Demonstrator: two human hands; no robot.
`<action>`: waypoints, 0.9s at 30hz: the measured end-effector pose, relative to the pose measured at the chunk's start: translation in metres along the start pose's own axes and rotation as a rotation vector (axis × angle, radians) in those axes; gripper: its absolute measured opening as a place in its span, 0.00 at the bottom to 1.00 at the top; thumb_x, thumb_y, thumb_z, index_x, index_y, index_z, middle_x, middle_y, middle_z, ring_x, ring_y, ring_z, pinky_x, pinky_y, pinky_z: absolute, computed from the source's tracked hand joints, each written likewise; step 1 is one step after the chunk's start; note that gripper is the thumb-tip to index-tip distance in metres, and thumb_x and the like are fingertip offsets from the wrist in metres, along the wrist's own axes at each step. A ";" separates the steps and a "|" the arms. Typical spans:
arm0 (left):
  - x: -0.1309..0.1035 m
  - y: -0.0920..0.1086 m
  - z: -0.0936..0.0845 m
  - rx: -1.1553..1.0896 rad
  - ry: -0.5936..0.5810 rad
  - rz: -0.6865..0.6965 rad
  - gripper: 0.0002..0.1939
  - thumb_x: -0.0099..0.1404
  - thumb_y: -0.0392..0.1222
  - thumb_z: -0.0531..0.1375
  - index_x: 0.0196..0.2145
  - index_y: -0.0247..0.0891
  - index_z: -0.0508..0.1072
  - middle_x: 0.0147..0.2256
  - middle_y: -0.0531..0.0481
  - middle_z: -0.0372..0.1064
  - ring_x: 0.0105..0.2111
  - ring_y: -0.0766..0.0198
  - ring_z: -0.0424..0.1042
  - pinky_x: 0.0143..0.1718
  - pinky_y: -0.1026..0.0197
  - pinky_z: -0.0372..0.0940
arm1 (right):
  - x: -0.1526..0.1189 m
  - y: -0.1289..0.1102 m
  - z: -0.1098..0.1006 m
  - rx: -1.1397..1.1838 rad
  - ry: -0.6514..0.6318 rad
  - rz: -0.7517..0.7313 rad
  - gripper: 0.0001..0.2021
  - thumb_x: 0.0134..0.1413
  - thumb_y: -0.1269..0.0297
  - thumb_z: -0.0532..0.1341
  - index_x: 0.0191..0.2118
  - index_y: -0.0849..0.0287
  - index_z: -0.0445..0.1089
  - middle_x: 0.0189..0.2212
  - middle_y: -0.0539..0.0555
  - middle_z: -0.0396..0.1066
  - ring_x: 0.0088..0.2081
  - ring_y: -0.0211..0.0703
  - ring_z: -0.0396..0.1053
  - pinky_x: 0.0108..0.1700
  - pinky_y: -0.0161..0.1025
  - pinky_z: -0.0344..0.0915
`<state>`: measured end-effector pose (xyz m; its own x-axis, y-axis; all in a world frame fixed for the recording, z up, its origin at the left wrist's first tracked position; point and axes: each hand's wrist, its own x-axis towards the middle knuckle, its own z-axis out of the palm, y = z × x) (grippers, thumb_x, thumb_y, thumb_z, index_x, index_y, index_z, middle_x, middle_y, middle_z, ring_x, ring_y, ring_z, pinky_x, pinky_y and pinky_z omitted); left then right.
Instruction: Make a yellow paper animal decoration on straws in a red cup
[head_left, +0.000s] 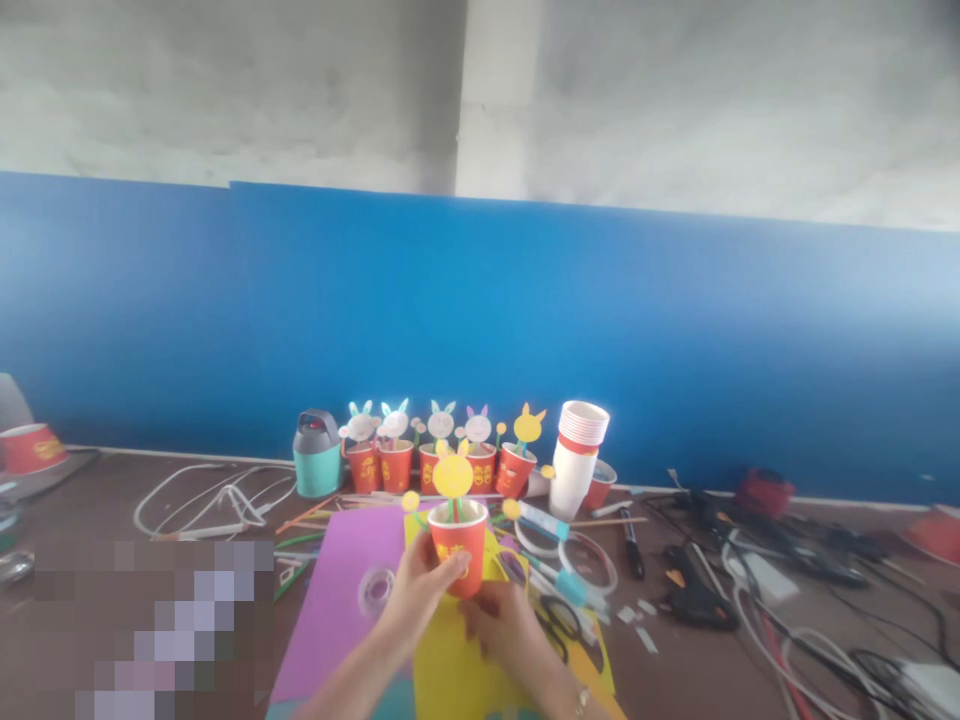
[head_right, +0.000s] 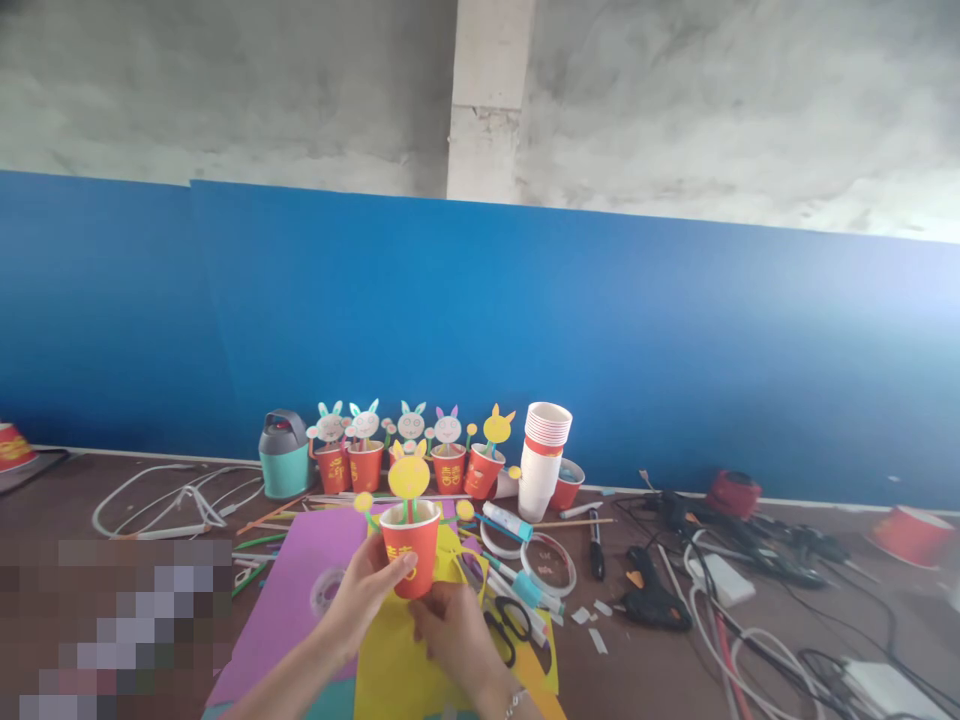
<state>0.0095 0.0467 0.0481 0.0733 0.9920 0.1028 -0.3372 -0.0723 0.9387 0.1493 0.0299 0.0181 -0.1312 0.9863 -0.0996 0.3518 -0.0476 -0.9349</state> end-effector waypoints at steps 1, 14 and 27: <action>0.001 0.002 -0.002 0.022 0.027 0.014 0.23 0.50 0.50 0.70 0.40 0.35 0.74 0.36 0.45 0.76 0.36 0.57 0.73 0.36 0.59 0.67 | -0.001 -0.001 0.000 -0.016 -0.017 0.021 0.11 0.50 0.66 0.58 0.20 0.60 0.65 0.16 0.49 0.68 0.14 0.30 0.58 0.17 0.29 0.53; -0.006 -0.003 0.009 -0.058 -0.039 -0.007 0.25 0.49 0.50 0.71 0.42 0.36 0.74 0.42 0.41 0.76 0.43 0.50 0.73 0.41 0.55 0.68 | 0.003 0.002 0.002 0.075 0.054 -0.004 0.13 0.50 0.59 0.59 0.21 0.61 0.65 0.15 0.48 0.66 0.14 0.31 0.59 0.18 0.30 0.54; -0.001 0.007 0.002 0.042 0.031 0.036 0.21 0.51 0.51 0.69 0.39 0.36 0.74 0.35 0.46 0.76 0.34 0.58 0.73 0.35 0.60 0.67 | -0.006 -0.004 0.005 -0.055 -0.046 0.031 0.12 0.46 0.71 0.58 0.15 0.60 0.64 0.13 0.47 0.65 0.14 0.30 0.58 0.18 0.29 0.53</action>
<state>0.0084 0.0453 0.0554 0.0328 0.9914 0.1270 -0.2994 -0.1115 0.9476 0.1438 0.0237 0.0207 -0.1612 0.9762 -0.1454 0.4064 -0.0685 -0.9111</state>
